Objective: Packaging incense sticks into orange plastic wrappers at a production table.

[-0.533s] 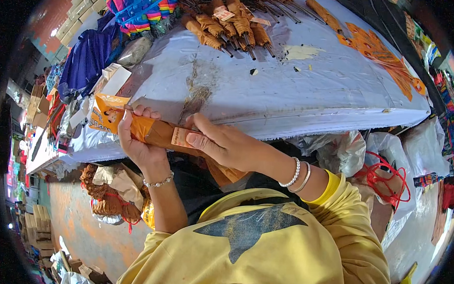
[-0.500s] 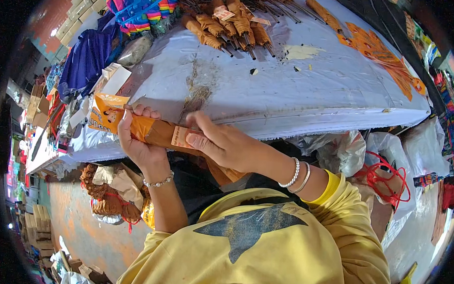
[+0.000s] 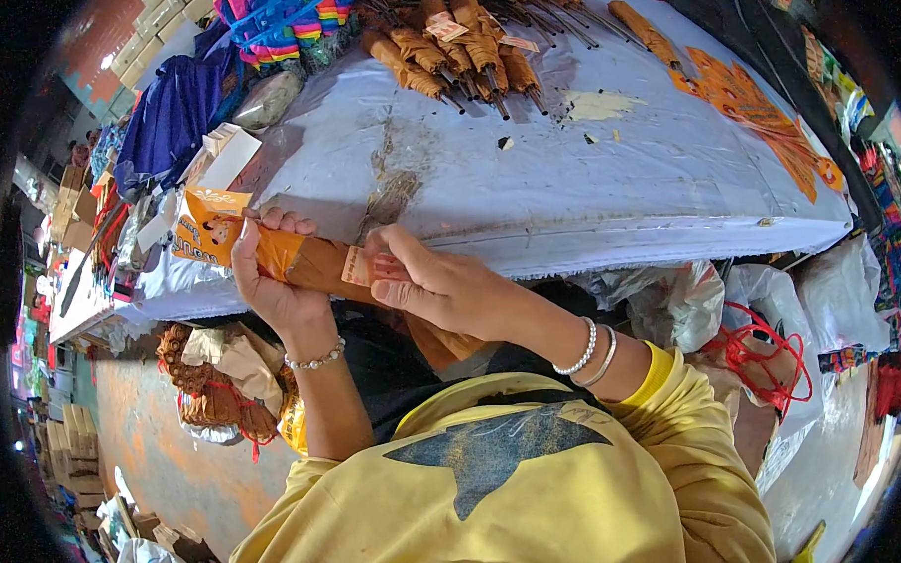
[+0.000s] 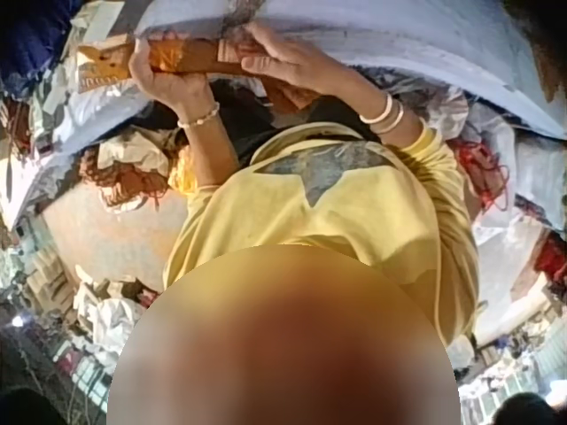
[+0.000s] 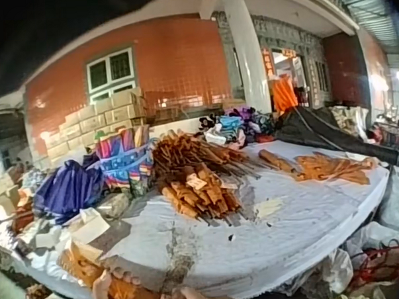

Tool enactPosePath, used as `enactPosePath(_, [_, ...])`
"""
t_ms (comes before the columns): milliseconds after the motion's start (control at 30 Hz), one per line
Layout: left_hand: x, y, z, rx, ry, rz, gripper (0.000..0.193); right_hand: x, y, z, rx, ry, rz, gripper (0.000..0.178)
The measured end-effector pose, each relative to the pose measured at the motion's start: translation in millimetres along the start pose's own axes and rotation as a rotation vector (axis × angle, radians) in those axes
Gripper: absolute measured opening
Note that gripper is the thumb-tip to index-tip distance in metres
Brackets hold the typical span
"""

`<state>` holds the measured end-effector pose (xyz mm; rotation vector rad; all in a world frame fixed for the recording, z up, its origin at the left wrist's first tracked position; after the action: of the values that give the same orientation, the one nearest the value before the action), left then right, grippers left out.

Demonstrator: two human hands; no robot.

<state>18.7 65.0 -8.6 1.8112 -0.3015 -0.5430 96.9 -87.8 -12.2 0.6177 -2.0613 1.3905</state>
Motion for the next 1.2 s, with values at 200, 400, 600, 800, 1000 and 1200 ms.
enactPosePath(200, [6, 7, 9, 0.08, 0.009, 0.056, 0.023, 1, 7, 0, 0.039, 0.032, -0.106, 0.036])
enactPosePath(400, [32, 17, 35, -0.013, 0.038, -0.097, 0.024, 4, 4, -2, 0.039, 0.165, -0.076, 0.038])
enactPosePath(600, [53, 9, 53, -0.077, -0.001, -0.239, 0.032, 7, -3, -6, -0.215, 0.147, 0.083, 0.04])
enactPosePath(800, [29, 5, 31, -0.012, 0.038, -0.407, 0.034, 12, -9, -3, -0.226, 0.0, 0.0, 0.053])
enactPosePath(1000, [-16, 22, -4, 0.119, 0.117, -0.178, 0.032, -18, 18, 45, 0.203, 0.313, -0.508, 0.043])
enactPosePath(1200, [47, 7, 62, 0.266, -0.422, -0.304, 0.046, -25, 48, 41, 0.202, 0.668, -1.282, 0.029])
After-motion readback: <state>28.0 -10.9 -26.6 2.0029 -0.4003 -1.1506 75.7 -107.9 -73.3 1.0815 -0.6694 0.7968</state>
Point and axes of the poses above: each hand's wrist, its own z-axis away from the middle knuckle, its own y-axis out of the palm, x = y × z, the point moved 5 cm from there along -z, towards the middle knuckle, and after that the axes turned 15 degrees about z, right-handed, at the moved point
